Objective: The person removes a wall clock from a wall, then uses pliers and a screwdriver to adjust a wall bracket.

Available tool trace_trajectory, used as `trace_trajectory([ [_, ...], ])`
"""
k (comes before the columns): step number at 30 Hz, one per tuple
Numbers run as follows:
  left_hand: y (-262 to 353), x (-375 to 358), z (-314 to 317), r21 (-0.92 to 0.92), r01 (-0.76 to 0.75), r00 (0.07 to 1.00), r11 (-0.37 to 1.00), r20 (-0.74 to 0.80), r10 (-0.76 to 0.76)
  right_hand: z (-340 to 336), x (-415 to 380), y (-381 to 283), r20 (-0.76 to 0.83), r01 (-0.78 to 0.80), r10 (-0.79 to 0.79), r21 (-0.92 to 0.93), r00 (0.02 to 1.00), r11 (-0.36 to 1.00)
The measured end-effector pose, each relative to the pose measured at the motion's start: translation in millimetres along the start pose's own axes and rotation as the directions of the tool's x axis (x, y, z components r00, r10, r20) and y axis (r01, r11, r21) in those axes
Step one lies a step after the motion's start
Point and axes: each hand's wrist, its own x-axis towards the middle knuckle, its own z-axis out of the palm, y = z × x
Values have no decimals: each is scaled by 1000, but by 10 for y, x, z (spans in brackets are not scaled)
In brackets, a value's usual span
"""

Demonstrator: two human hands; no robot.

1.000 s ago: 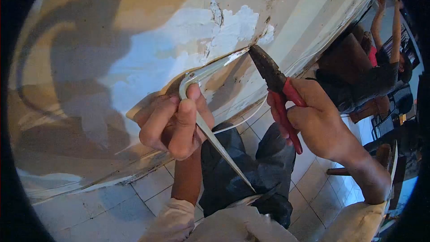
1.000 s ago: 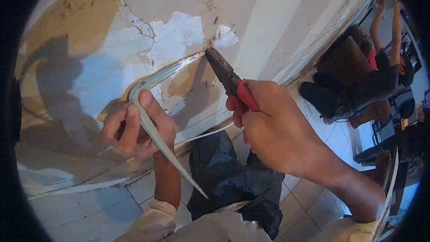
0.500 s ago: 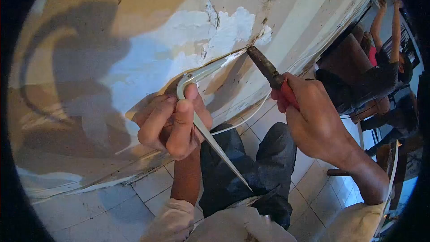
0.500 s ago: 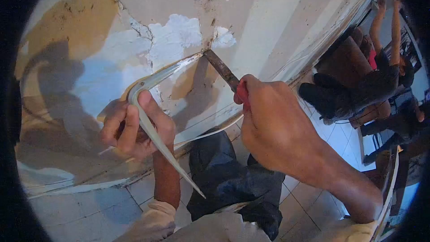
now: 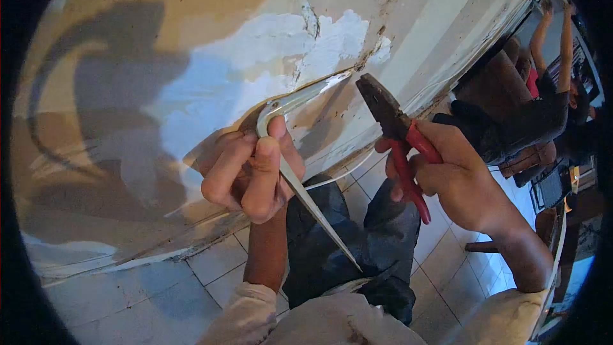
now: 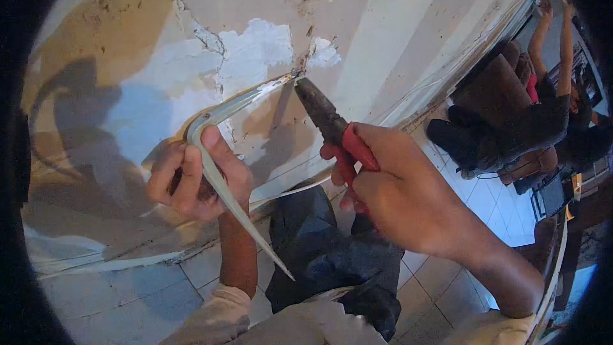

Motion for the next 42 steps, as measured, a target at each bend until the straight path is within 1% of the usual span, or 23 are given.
trace_trajectory([
  [1, 2, 9, 0, 10, -18, 1000, 1000, 3, 18, -10, 18, -26, 2, -13, 13, 28, 1000, 1000],
  [4, 22, -41, -17, -20, 39, 999, 999, 14, -39, -48, 37, -19, 16, -19, 18, 72, 1000, 997],
  [5, 20, -35, -16, -12, 29, 999, 999, 13, -29, -59, 46, -11, 23, -15, 13, 81, 1000, 997],
  [8, -3, -13, -18, 0, -2, 1000, 1000, 22, 2, -77, 105, -39, 43, -24, 22, 53, 999, 998],
  [11, -15, -10, -24, -14, -10, 1000, 1000, 25, 10, -65, 113, -22, 28, -32, 30, 46, 999, 998],
  [14, -15, -9, -3, -36, -8, 1000, 999, 14, 9, 7, 88, -53, 21, -51, 49, 114, 999, 992],
  [16, -23, 14, -7, -29, -32, 999, 999, 22, 33, 10, 90, -90, 23, -67, 65, 90, 998, 994],
  [17, -1, 18, -3, -24, 4, 1000, 1000, 15, -4, 13, 95, -100, 24, -76, 74, 77, 997, 994],
  [19, 57, 27, 28, -17, 75, 997, 997, -6, -75, 23, 116, -91, 6, -103, 103, 83, 995, 991],
  [20, 47, 29, 33, -32, 66, 998, 997, -3, -66, 26, 126, -87, -4, -115, 115, 86, 993, 990],
  [22, 18, 30, 22, -64, 47, 999, 997, 9, -46, 57, 126, -72, 4, -87, 87, 97, 996, 991],
  [23, 19, 35, 17, -48, 47, 999, 998, 15, -46, 76, 130, -68, 8, -71, 71, 102, 997, 992],
  [26, 33, 28, -5, -21, 44, 998, 999, 33, -44, 153, 133, -57, -68, -86, 94, 111, 993, 990],
  [29, 3, 20, -10, -20, 25, 999, 999, 33, -25, 139, 182, 117, -126, 75, -82, -65, 989, 995],
  [31, 13, 17, -5, 1, 22, 1000, 1000, 13, -22, 136, 189, 125, -142, 108, -132, -166, 981, 980],
  [33, 2, 0, 24, -28, 25, 1000, 999, -17, -25, 131, 184, 113, -139, 96, -120, -162, 983, 982],
  [35, 8, -10, 32, -47, 30, 999, 998, -27, -31, 122, 161, 96, -123, 45, -51, -49, 991, 998],
  [37, 0, -10, 14, -48, 33, 999, 998, -14, -34, 103, 179, 119, -110, 96, -115, -167, 987, 981],
  [39, -13, -7, 12, -61, 25, 1000, 998, -14, -26, 72, 218, 171, -102, 189, -239, -354, 966, 916],
  [41, 3, -14, 22, -72, 34, 999, 997, -20, -36, 20, 242, 219, -73, 293, -413, -597, 908, 747],
  [42, 22, -22, 28, -73, 47, 998, 996, -27, -49, 36, 229, 205, -98, 241, -318, -458, 943, 856],
])
